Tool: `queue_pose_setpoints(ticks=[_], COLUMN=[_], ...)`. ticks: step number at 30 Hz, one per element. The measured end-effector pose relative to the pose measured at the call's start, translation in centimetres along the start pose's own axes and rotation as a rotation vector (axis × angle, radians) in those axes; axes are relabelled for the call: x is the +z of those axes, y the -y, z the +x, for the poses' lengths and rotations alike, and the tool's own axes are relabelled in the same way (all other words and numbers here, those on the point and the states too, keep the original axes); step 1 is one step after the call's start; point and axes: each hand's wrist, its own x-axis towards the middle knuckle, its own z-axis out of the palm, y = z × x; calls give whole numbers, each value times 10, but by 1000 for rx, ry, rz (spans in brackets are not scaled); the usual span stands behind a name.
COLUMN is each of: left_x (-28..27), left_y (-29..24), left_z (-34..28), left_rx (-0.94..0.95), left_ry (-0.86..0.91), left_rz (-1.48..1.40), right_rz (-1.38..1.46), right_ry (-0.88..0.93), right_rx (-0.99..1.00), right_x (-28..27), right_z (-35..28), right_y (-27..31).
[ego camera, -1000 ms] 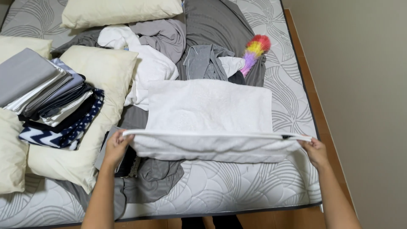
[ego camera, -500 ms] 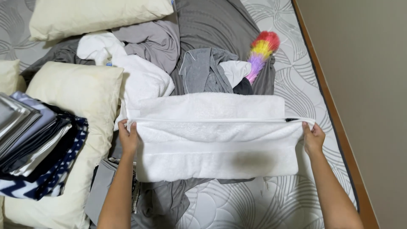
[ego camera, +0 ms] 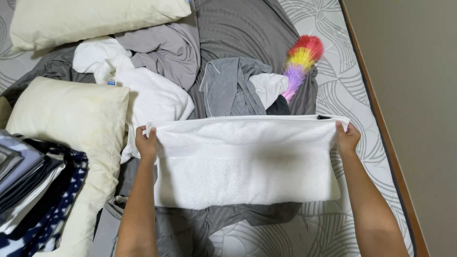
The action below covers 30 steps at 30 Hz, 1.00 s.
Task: The person folds a white towel on a bed, smoothing it out and folding it into a compact rectangle. They then pick up a second white towel, unfold it, and fold it in the same manner, placing it next to the first one.
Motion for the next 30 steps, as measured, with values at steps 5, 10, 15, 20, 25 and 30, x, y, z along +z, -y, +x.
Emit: queue_pose_setpoints(ticks=[5,10,15,20,25,30], left_x=[-25,-104,-77,-30,-21,-16], left_y=[-56,-98,-121,34,-10,-62], left_z=[-28,-66,-47,17,0,-14], left_rx=[-2,-260,-423,-241,-155,-191], left_ry=[77,425,434,305,236,224], left_rz=[-203,-425,-347,-261,-360,-566], right_rz=[116,212,63,17,259,221], right_ry=[78,338,433,368,364,286], right_rx=[59,419,582,565,502,500], right_x=[-23,-97,-97,-33,-30,-32], right_z=[-10,-29,-12,6,2,2], right_y=[28,112,98,55,48,69])
